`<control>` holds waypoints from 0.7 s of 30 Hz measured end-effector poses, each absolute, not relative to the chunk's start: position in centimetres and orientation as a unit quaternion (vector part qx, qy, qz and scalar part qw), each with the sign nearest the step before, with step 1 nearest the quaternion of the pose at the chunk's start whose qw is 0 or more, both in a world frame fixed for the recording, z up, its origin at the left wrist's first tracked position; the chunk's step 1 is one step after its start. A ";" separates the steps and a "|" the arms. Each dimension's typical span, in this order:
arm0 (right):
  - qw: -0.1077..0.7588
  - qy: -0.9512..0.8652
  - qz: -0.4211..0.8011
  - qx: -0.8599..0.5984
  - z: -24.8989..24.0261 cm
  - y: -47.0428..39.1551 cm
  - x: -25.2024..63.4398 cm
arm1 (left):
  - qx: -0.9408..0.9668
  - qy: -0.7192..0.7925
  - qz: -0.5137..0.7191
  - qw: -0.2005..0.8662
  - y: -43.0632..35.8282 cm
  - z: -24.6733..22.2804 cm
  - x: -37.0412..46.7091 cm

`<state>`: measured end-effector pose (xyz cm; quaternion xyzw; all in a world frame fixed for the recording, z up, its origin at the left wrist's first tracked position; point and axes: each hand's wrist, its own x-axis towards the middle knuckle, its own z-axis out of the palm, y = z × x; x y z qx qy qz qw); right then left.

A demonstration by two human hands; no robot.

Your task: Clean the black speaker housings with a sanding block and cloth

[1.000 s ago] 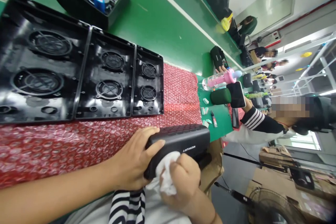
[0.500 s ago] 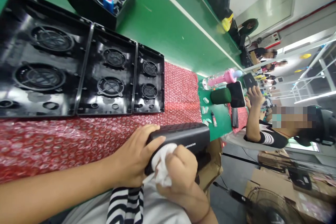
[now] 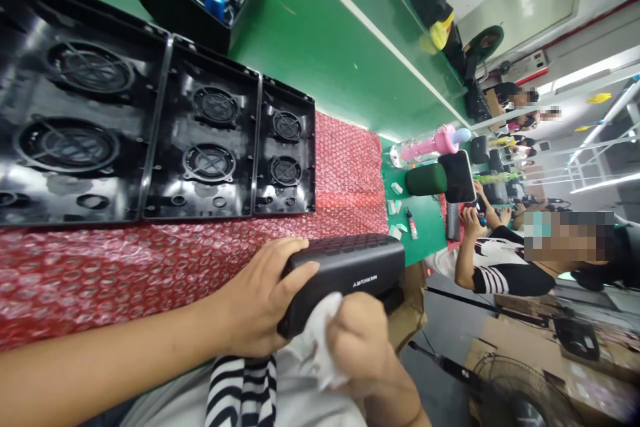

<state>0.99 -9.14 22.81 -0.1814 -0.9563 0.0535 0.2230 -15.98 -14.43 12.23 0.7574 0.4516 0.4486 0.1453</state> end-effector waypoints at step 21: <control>0.288 -0.867 0.010 -0.406 22.9 -5.6 7.2 | 0.729 0.460 0.454 0.225 -14.7 13.1 -16.3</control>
